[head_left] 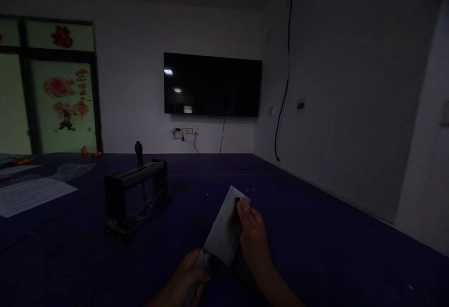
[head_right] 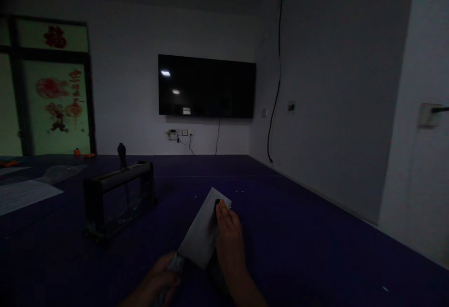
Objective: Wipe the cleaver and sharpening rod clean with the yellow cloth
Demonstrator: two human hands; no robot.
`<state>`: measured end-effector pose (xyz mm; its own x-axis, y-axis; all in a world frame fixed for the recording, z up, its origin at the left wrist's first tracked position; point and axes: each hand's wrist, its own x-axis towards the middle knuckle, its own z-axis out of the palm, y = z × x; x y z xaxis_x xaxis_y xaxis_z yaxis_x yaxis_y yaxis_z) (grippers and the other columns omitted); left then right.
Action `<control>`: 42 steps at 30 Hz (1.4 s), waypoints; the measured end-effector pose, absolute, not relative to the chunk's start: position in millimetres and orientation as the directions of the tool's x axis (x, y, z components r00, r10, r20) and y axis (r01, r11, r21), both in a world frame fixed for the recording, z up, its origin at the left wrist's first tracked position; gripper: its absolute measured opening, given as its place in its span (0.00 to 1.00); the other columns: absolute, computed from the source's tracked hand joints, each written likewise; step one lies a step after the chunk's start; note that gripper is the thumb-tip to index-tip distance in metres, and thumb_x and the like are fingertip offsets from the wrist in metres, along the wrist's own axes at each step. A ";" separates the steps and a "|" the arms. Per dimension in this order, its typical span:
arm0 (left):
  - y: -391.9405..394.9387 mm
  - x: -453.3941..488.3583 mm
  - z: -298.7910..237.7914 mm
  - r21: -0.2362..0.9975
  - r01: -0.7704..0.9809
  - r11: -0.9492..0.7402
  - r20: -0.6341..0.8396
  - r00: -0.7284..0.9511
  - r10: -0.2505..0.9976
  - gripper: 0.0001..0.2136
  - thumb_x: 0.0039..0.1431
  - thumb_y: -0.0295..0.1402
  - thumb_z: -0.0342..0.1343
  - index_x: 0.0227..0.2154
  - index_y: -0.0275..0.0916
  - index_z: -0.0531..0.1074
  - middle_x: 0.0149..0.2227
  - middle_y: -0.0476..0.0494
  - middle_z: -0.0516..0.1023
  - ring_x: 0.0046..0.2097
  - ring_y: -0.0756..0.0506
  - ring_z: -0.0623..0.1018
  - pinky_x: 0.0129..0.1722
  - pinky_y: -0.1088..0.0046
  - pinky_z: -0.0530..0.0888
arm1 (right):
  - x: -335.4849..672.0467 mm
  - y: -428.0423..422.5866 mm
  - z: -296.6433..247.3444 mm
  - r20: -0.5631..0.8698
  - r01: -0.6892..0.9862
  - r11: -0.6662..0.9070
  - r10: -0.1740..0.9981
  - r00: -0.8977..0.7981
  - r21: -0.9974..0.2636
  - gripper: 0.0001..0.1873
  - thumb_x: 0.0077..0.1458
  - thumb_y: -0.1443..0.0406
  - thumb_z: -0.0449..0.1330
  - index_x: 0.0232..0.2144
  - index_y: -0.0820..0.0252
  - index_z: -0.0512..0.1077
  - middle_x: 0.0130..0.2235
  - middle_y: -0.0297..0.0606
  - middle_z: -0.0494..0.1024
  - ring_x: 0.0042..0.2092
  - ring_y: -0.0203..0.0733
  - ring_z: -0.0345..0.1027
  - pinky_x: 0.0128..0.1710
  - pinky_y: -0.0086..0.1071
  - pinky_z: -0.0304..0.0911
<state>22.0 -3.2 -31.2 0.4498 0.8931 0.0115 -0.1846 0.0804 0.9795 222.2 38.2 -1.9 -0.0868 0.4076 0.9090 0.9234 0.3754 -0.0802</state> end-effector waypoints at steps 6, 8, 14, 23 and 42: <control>-0.8 22.1 -34.4 0.969 -0.224 0.108 -0.008 0.406 0.914 0.13 0.40 0.38 0.52 0.31 0.38 0.63 0.10 0.59 0.59 0.10 0.56 0.54 0.10 0.82 0.50 | 222.4 39.3 -3.5 0.927 0.908 0.409 0.370 -0.070 -0.094 0.37 0.48 0.81 0.41 0.60 0.57 0.54 0.57 0.39 0.65 0.49 0.44 0.63 0.47 0.41 0.62; -0.4 21.4 -35.3 0.964 -0.245 0.106 0.003 0.408 0.913 0.14 0.42 0.39 0.52 0.32 0.38 0.63 0.11 0.59 0.60 0.10 0.56 0.55 0.10 0.82 0.50 | 222.4 39.8 -4.0 0.927 0.904 0.415 0.369 -0.065 -0.102 0.37 0.49 0.80 0.41 0.60 0.56 0.53 0.57 0.39 0.65 0.48 0.44 0.64 0.47 0.42 0.62; 0.8 22.1 -37.0 0.959 -0.250 0.131 -0.020 0.403 0.915 0.14 0.43 0.41 0.53 0.32 0.39 0.62 0.11 0.60 0.60 0.09 0.56 0.54 0.10 0.82 0.49 | 223.3 41.4 -5.4 0.921 0.900 0.416 0.386 -0.044 -0.131 0.36 0.48 0.80 0.42 0.59 0.56 0.56 0.56 0.40 0.66 0.50 0.45 0.63 0.48 0.43 0.61; -0.1 27.0 -27.9 0.953 -0.279 0.117 0.003 0.398 0.917 0.10 0.37 0.37 0.51 0.25 0.39 0.62 0.09 0.58 0.59 0.09 0.55 0.54 0.08 0.82 0.49 | 214.8 35.1 -9.9 0.900 0.873 0.458 0.433 -0.053 -0.169 0.37 0.48 0.80 0.42 0.60 0.54 0.54 0.57 0.38 0.65 0.51 0.44 0.62 0.48 0.42 0.63; 3.1 25.9 -37.3 0.981 -0.177 0.079 0.015 0.472 0.882 0.14 0.41 0.38 0.54 0.32 0.37 0.65 0.12 0.58 0.61 0.10 0.56 0.55 0.09 0.82 0.50 | 203.5 31.5 -4.4 0.906 0.851 0.521 0.386 -0.172 -0.061 0.38 0.47 0.81 0.42 0.60 0.53 0.54 0.56 0.36 0.66 0.53 0.42 0.62 0.48 0.40 0.63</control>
<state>25.9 3.1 -37.3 0.4716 0.8817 0.0145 -0.1771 0.0786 0.9811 203.5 31.5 -4.4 -0.1716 0.3862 0.9063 0.8513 0.5212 -0.0609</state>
